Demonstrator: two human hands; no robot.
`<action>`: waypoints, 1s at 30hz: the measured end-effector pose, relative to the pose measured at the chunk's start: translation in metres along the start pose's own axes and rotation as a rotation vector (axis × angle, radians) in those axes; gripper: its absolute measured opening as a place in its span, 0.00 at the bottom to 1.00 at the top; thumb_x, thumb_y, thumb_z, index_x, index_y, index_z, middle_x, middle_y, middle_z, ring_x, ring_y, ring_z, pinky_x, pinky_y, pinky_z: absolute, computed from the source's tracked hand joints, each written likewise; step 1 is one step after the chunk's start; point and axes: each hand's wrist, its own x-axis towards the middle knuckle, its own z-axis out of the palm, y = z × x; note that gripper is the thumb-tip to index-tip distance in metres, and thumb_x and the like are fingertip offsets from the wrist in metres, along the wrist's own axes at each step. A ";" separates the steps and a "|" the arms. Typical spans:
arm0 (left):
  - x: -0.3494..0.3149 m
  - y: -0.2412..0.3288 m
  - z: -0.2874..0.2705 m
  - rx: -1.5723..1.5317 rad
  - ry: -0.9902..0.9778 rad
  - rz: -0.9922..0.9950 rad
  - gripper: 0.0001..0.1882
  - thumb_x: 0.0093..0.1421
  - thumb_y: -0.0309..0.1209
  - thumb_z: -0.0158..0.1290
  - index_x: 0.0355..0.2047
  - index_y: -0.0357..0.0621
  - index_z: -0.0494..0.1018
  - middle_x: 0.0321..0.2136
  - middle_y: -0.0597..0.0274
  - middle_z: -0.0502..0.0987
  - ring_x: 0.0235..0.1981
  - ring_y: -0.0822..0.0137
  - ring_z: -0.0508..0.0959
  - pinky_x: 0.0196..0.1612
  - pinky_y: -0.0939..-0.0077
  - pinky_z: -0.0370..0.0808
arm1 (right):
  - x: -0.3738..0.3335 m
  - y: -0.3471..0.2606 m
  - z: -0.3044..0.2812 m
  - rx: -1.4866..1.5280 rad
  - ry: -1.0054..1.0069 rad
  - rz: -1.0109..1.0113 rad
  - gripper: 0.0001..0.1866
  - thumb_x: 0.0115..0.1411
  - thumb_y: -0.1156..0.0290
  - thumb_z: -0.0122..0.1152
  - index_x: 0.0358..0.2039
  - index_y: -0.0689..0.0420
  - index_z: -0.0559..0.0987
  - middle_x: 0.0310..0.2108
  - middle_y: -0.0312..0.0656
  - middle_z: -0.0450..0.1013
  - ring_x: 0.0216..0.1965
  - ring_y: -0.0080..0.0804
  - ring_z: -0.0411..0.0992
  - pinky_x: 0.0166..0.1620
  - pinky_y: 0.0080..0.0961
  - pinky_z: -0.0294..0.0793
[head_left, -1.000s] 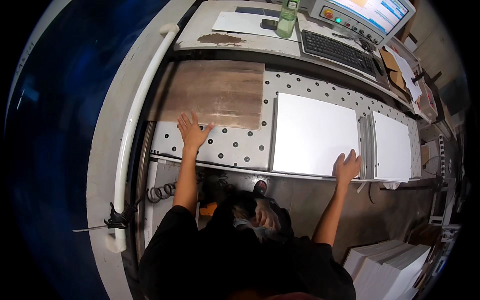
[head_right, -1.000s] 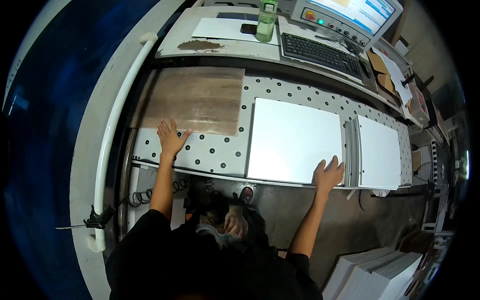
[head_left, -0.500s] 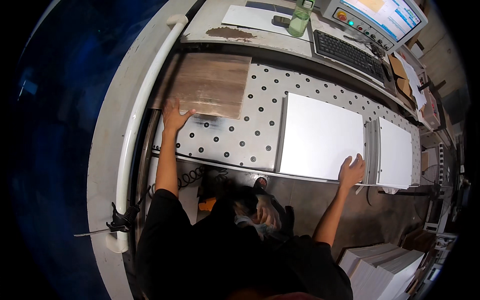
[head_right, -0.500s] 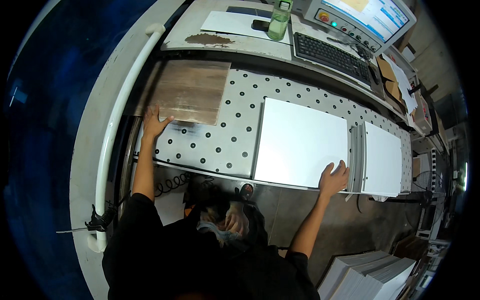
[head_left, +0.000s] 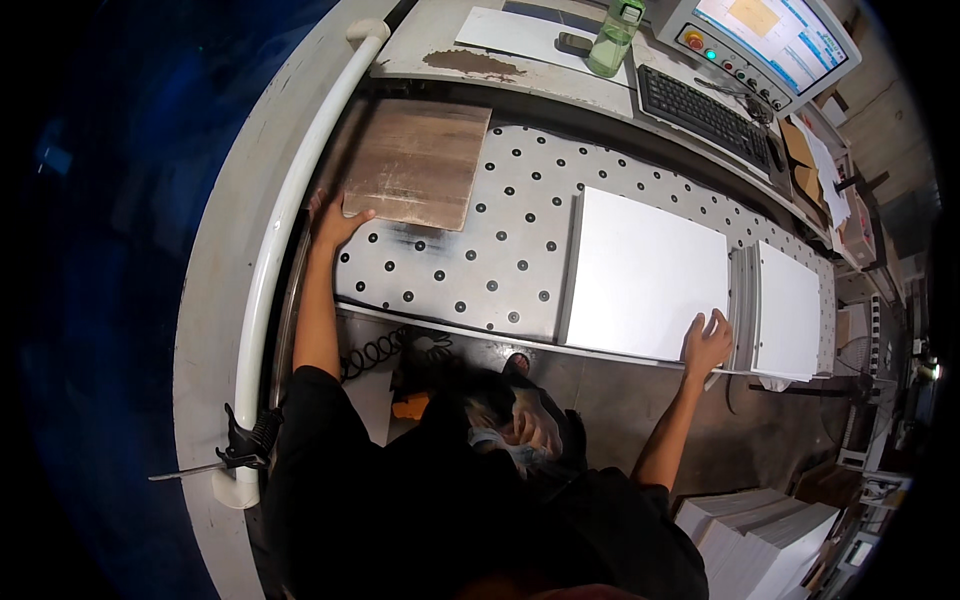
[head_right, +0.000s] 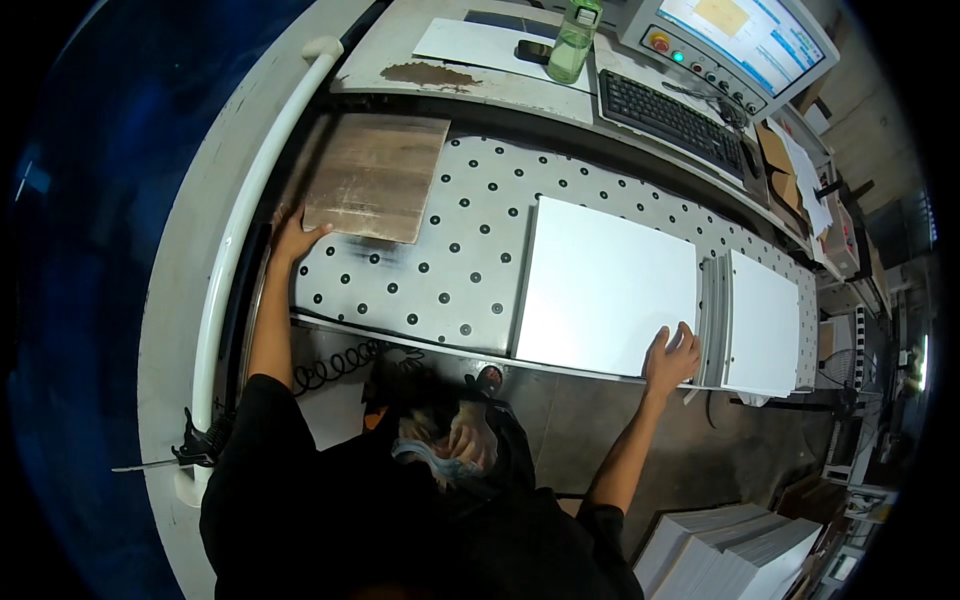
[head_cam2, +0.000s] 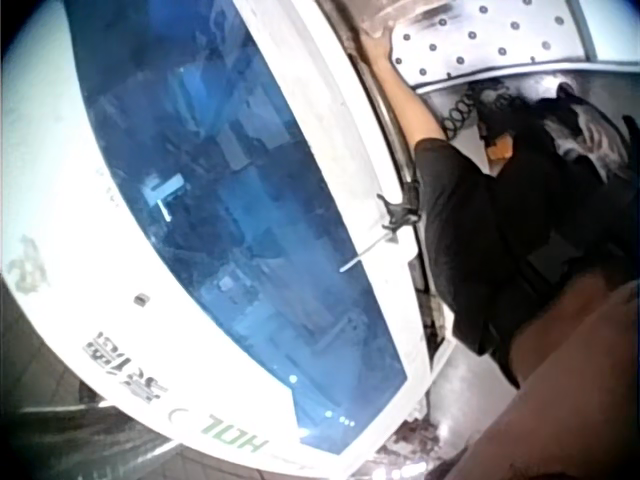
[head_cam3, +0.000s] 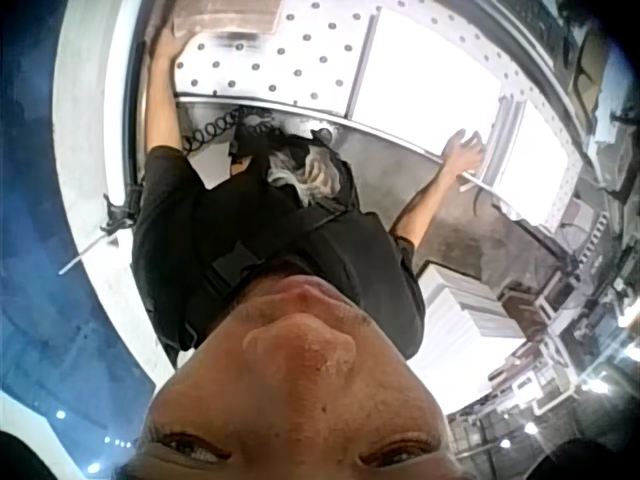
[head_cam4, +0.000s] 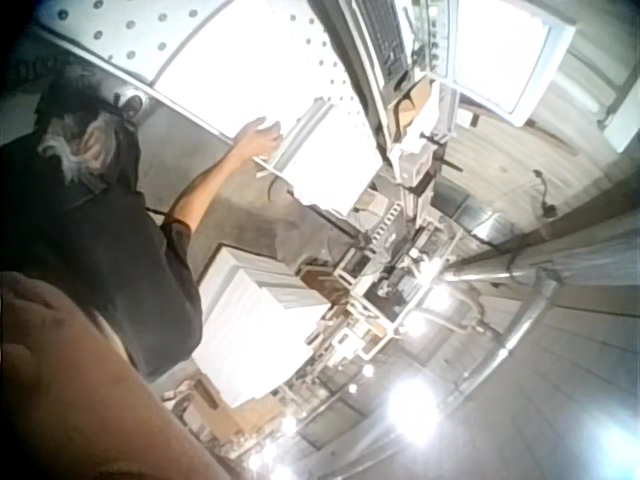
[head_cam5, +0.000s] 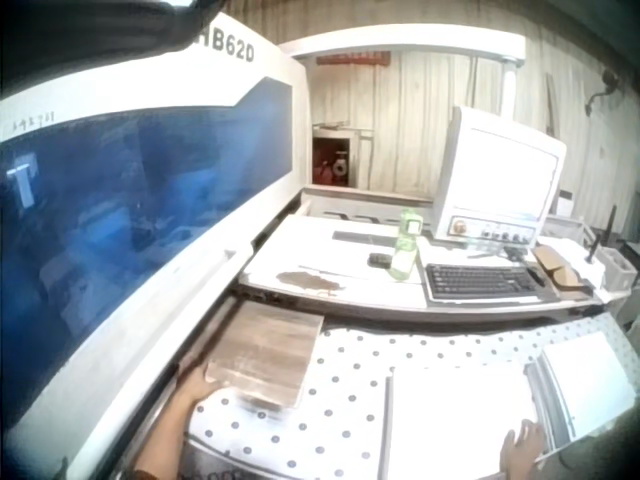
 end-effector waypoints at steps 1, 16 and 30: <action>0.000 0.001 0.000 0.018 0.007 -0.004 0.60 0.44 0.69 0.64 0.69 0.42 0.62 0.70 0.26 0.52 0.73 0.33 0.49 0.73 0.47 0.48 | 0.002 -0.001 0.000 0.026 -0.012 -0.020 0.24 0.61 0.52 0.64 0.55 0.50 0.79 0.55 0.56 0.70 0.58 0.55 0.66 0.61 0.54 0.62; 0.014 -0.002 -0.043 -0.306 -0.210 -0.063 0.45 0.63 0.66 0.49 0.67 0.42 0.66 0.70 0.37 0.59 0.70 0.42 0.61 0.68 0.54 0.62 | -0.049 -0.268 0.020 0.510 -0.178 -0.254 0.18 0.56 0.64 0.67 0.46 0.57 0.82 0.49 0.66 0.71 0.56 0.63 0.66 0.59 0.54 0.65; -0.108 0.079 0.058 -0.149 0.200 -0.190 0.62 0.59 0.67 0.52 0.69 0.19 0.47 0.71 0.22 0.42 0.75 0.33 0.38 0.73 0.39 0.33 | -0.163 -0.315 0.025 0.613 -0.459 -0.755 0.29 0.61 0.62 0.60 0.60 0.62 0.71 0.64 0.65 0.58 0.67 0.65 0.54 0.70 0.57 0.50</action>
